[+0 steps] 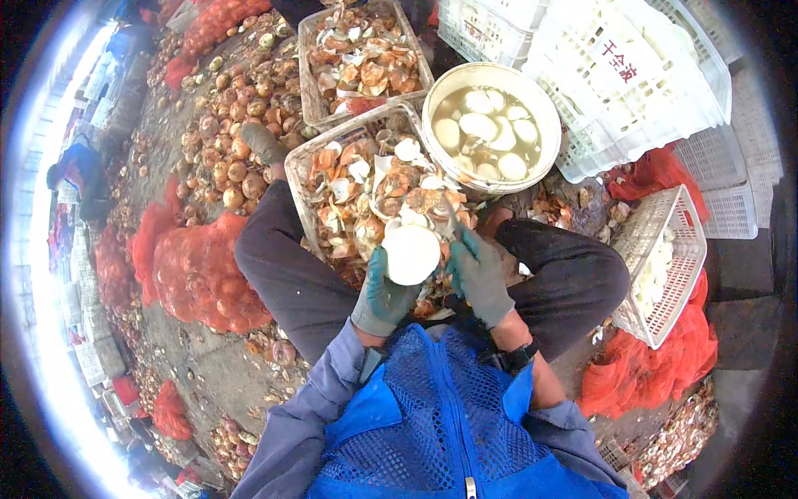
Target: Peeling and trimming onions in a processing facility.
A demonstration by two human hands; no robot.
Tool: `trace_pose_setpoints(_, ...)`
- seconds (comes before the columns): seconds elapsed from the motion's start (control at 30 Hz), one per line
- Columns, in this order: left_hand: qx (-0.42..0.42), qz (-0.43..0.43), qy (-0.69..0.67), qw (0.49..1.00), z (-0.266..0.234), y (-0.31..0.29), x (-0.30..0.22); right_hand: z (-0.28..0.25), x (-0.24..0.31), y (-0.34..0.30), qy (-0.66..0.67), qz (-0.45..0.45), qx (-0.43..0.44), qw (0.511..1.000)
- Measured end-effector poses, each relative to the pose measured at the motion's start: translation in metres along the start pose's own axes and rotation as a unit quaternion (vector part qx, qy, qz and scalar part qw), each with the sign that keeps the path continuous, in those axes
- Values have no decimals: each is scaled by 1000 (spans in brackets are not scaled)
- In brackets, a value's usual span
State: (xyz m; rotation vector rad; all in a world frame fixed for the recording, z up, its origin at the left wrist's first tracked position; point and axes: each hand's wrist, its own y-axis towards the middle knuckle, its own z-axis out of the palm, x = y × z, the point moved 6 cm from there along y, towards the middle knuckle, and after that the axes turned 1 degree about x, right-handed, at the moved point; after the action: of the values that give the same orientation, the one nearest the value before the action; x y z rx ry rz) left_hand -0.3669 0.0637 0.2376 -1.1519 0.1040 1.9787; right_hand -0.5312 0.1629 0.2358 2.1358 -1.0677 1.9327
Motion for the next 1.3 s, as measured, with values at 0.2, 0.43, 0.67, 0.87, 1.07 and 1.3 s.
trace_pose_setpoints(0.2,74,-104,-177,976,10,-5,3,-32,38,6,48,-31,-41,998)
trace_pose_setpoints(0.43,82,-74,-32,993,21,-3,-13,-23,41,-15,-35,-46,43,997)
trace_pose_setpoints(0.67,105,-33,205,973,9,-2,-17,-21,33,-31,-95,-89,82,988)
trace_pose_setpoints(0.87,62,36,183,981,29,-5,-26,-12,30,-32,-7,-37,62,997)
trace_pose_setpoints(1.07,15,5,14,1000,12,-2,-12,-5,50,-32,-43,-104,13,994)
trace_pose_setpoints(1.3,16,-57,50,997,5,-3,-6,-16,39,-36,-187,-154,62,968)
